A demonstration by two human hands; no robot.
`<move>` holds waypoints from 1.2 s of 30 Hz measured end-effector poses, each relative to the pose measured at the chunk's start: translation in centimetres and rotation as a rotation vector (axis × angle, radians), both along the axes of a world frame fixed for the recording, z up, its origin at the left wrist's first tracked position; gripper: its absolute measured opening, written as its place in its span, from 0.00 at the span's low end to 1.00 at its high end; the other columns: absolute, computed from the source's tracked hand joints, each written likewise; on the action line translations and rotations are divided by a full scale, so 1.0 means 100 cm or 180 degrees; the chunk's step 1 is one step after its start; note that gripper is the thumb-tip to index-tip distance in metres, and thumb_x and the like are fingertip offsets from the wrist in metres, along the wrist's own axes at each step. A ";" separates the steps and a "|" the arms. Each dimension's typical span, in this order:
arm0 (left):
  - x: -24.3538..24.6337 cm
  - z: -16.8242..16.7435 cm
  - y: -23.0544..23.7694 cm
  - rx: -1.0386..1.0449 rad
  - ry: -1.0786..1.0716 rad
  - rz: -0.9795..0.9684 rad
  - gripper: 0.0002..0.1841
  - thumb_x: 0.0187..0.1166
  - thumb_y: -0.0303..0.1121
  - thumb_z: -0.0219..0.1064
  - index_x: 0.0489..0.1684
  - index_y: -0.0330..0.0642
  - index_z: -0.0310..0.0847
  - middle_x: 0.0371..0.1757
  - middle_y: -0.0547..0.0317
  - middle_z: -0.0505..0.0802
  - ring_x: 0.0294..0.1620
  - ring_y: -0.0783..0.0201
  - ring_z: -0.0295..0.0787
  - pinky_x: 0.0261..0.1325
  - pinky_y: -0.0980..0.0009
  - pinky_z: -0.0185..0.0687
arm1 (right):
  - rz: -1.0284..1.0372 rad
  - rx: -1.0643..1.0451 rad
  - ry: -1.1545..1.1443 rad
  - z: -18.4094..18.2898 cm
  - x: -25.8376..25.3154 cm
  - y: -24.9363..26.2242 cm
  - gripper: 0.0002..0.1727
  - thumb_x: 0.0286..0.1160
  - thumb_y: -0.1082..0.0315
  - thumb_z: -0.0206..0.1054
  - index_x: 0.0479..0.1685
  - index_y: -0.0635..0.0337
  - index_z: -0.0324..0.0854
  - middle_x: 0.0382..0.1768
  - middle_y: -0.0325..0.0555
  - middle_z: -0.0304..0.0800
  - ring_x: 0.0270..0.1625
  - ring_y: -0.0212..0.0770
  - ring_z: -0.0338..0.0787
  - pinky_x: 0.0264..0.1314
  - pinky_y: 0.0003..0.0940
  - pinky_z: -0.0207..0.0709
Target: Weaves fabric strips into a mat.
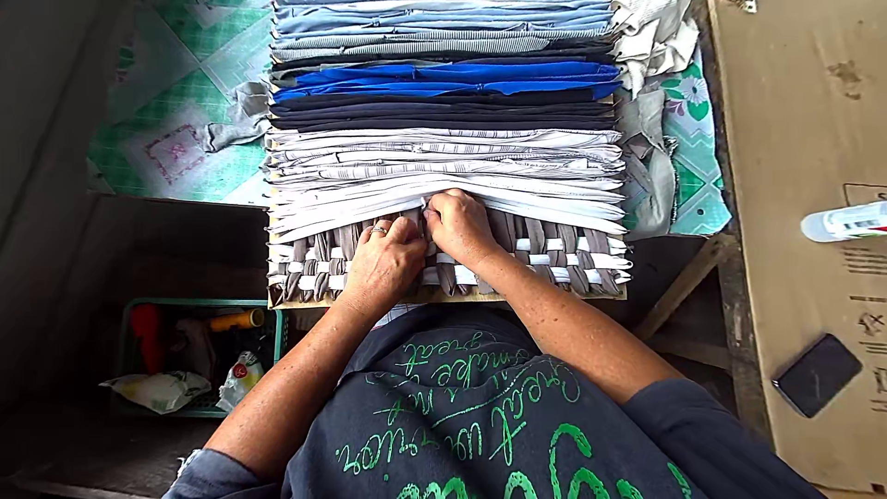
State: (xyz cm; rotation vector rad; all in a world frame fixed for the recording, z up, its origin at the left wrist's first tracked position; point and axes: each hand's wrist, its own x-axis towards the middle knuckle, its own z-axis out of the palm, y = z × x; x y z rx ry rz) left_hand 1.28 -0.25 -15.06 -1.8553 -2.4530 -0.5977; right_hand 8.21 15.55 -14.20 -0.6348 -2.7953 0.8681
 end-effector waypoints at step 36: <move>0.013 0.004 0.020 0.0530 -0.0298 -0.0126 0.11 0.80 0.32 0.63 0.50 0.44 0.92 0.51 0.45 0.91 0.54 0.43 0.88 0.55 0.45 0.80 | 0.0337 0.0166 -0.0987 0.034 0.051 0.034 0.16 0.88 0.65 0.57 0.51 0.63 0.90 0.49 0.60 0.92 0.57 0.60 0.91 0.58 0.62 0.79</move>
